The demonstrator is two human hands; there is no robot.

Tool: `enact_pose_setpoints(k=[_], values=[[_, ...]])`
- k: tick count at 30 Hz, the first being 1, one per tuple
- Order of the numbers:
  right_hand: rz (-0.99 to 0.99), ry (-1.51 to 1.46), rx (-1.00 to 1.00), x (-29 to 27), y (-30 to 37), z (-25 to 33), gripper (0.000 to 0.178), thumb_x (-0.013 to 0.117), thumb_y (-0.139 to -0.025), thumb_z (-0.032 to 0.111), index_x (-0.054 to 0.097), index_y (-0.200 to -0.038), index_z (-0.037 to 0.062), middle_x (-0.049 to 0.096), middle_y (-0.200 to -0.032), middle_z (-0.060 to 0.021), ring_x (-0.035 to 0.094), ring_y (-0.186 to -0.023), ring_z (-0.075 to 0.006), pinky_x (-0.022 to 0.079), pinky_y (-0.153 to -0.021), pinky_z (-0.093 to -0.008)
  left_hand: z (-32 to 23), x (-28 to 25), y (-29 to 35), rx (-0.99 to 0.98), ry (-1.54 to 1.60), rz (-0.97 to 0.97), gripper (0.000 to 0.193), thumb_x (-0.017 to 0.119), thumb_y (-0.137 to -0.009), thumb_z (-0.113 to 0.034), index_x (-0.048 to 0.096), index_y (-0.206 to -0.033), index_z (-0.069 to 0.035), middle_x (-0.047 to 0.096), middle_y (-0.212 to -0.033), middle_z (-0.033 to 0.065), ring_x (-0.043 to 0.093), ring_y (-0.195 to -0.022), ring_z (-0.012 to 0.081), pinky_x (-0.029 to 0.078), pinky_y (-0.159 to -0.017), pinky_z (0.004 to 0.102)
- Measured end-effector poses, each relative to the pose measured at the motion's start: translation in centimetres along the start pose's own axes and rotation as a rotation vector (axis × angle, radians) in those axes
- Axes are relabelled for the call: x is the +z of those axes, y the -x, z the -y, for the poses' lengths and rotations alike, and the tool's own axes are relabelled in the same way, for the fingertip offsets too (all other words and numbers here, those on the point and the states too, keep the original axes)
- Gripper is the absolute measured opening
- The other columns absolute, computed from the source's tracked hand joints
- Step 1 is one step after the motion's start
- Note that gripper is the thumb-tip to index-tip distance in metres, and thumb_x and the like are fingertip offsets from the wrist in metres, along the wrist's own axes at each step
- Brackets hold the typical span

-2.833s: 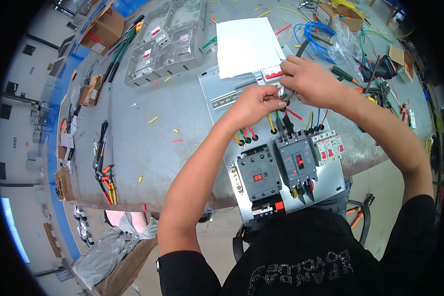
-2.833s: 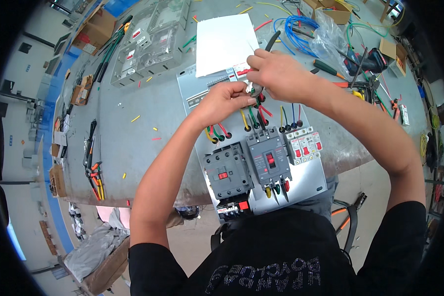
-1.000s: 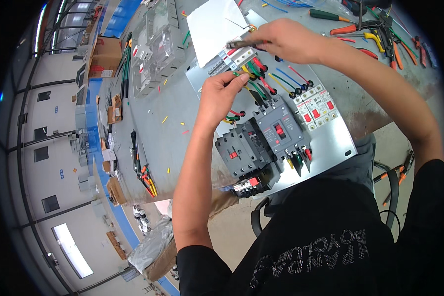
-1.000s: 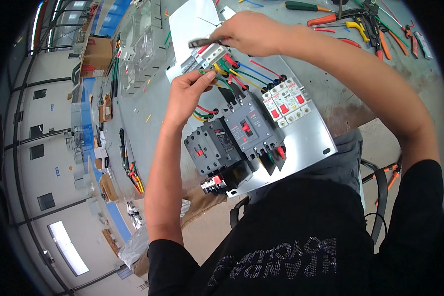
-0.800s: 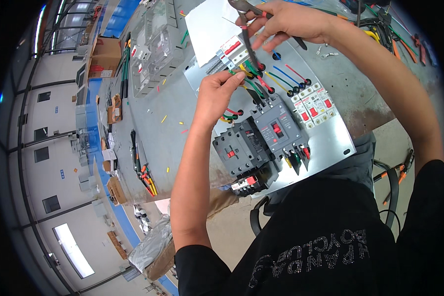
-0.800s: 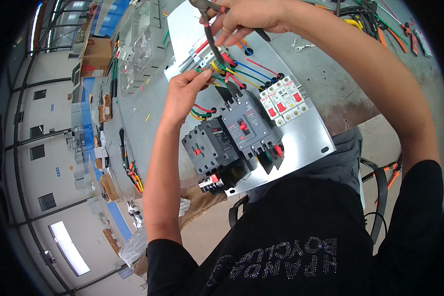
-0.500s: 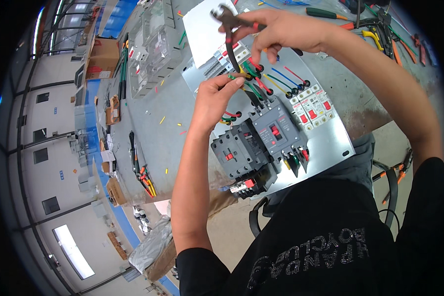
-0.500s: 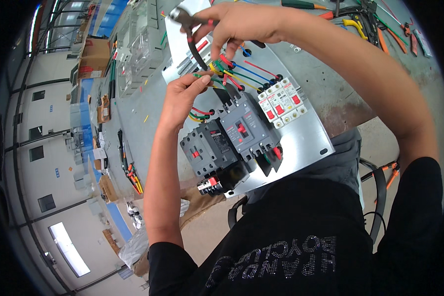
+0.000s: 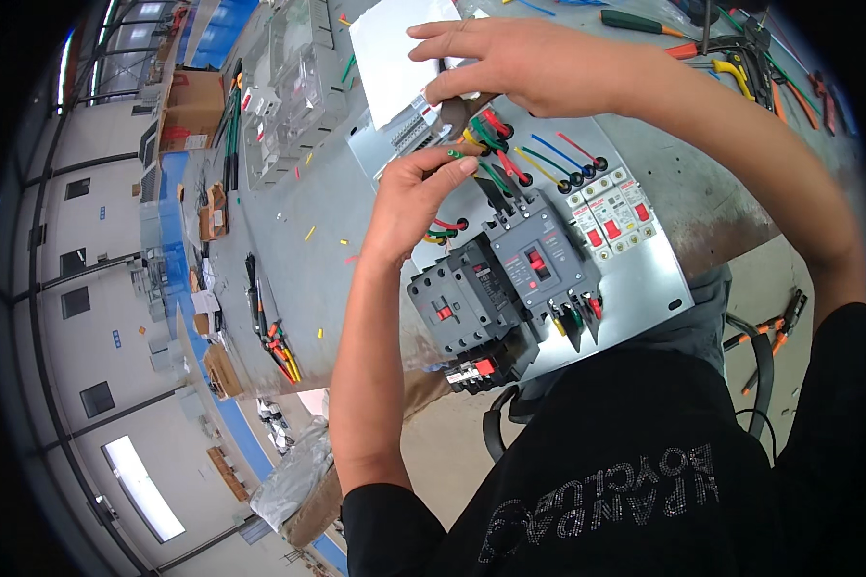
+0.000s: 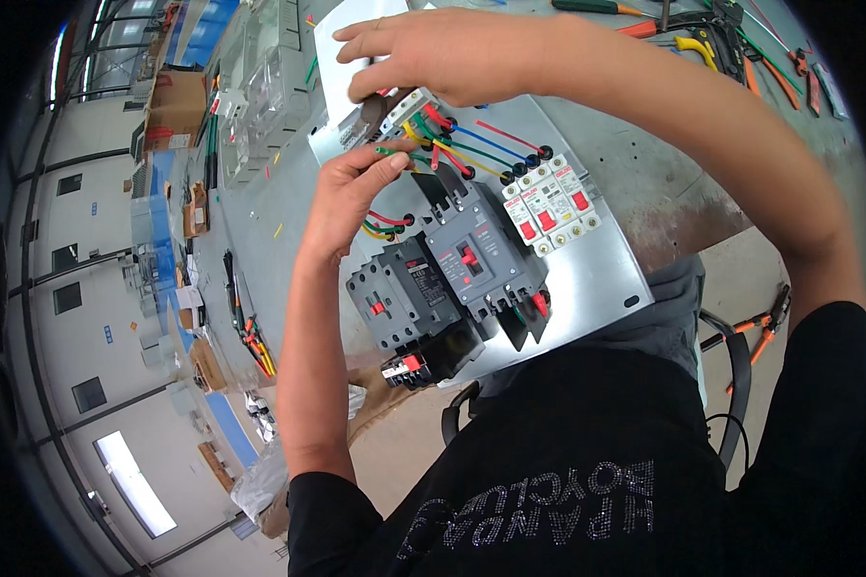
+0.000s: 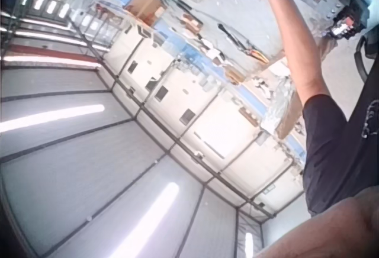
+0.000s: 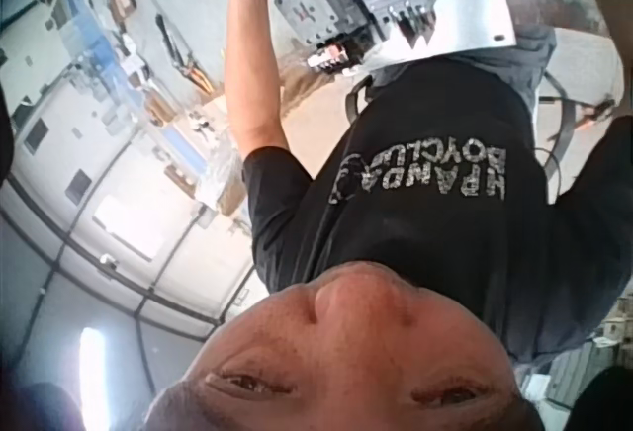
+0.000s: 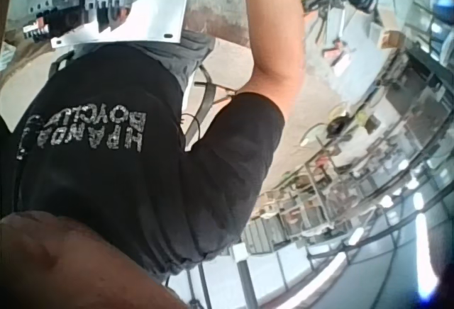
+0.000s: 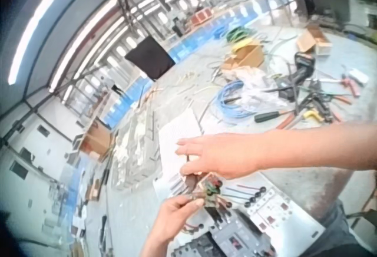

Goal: The person strips and connects colored wires to terminals on an electrical panel using pliers and a screwdriver. They repeatedly cut wire ends, insert them into terminal blocks, and tighten the connections while organizing the wiring on the panel.

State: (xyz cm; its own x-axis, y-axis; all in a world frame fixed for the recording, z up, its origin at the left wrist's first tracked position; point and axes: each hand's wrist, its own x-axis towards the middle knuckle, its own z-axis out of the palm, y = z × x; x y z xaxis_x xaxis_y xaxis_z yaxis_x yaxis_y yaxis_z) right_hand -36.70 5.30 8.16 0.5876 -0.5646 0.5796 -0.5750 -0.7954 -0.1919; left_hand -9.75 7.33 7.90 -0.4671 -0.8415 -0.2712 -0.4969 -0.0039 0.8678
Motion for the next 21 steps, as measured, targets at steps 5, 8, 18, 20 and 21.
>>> enact_pose_setpoints(k=[5,8,18,20,21], values=[[0.135,0.068,-0.084,2.3,-0.5,0.4,0.058,0.072,-0.079,-0.01,0.069,-0.131,0.0149,0.053,-0.161,-0.0074,0.057,-0.14,-0.0329,0.054,-0.107,-0.0463,-0.1,-0.1,0.1,-0.007,0.027,0.011,0.034,0.078,-0.1,-0.025,0.08,-0.122,0.0,0.077,-0.105,0.002,0.063,-0.1,0.0092,0.05,-0.093,0.0287],[0.253,-0.208,0.136,2.4,-0.2,0.7,0.062,0.064,-0.083,-0.012,0.064,-0.141,0.0118,0.063,-0.147,-0.0118,0.064,-0.127,-0.0347,0.054,-0.104,-0.0465,0.4,-0.1,-0.2,0.033,0.038,0.024,0.033,0.077,-0.1,-0.025,0.08,-0.122,0.0,0.077,-0.106,0.0021,0.063,-0.1,0.0096,0.05,-0.094,0.0287],[0.223,-0.291,0.093,0.2,-0.8,0.0,0.069,0.06,-0.086,-0.016,0.066,-0.143,0.0216,0.056,-0.157,-0.0094,0.067,-0.127,-0.0337,0.058,-0.103,-0.0425,0.4,-0.7,-0.3,-0.02,0.026,0.068,0.031,0.075,-0.103,-0.021,0.078,-0.127,-0.001,0.078,-0.119,0.0061,0.067,-0.113,0.0131,0.051,-0.106,0.0328],[0.245,-0.186,-0.011,0.7,-0.5,0.0,0.072,0.062,-0.083,-0.017,0.067,-0.143,0.0226,0.054,-0.16,-0.0088,0.066,-0.129,-0.0338,0.057,-0.103,-0.0442,0.7,-0.8,-0.3,-0.053,0.039,0.065,0.032,0.075,-0.103,-0.02,0.077,-0.128,-0.002,0.078,-0.12,0.0059,0.067,-0.114,0.0135,0.051,-0.107,0.0336],[0.256,-0.132,-0.062,0.9,-0.4,0.0,0.074,0.063,-0.081,-0.017,0.067,-0.143,0.023,0.053,-0.161,-0.0085,0.065,-0.13,-0.0338,0.057,-0.103,-0.0451,0.6,-0.7,-0.3,-0.044,0.05,0.071,0.032,0.075,-0.103,-0.02,0.077,-0.128,-0.002,0.078,-0.12,0.0058,0.067,-0.114,0.0137,0.051,-0.108,0.0338]])
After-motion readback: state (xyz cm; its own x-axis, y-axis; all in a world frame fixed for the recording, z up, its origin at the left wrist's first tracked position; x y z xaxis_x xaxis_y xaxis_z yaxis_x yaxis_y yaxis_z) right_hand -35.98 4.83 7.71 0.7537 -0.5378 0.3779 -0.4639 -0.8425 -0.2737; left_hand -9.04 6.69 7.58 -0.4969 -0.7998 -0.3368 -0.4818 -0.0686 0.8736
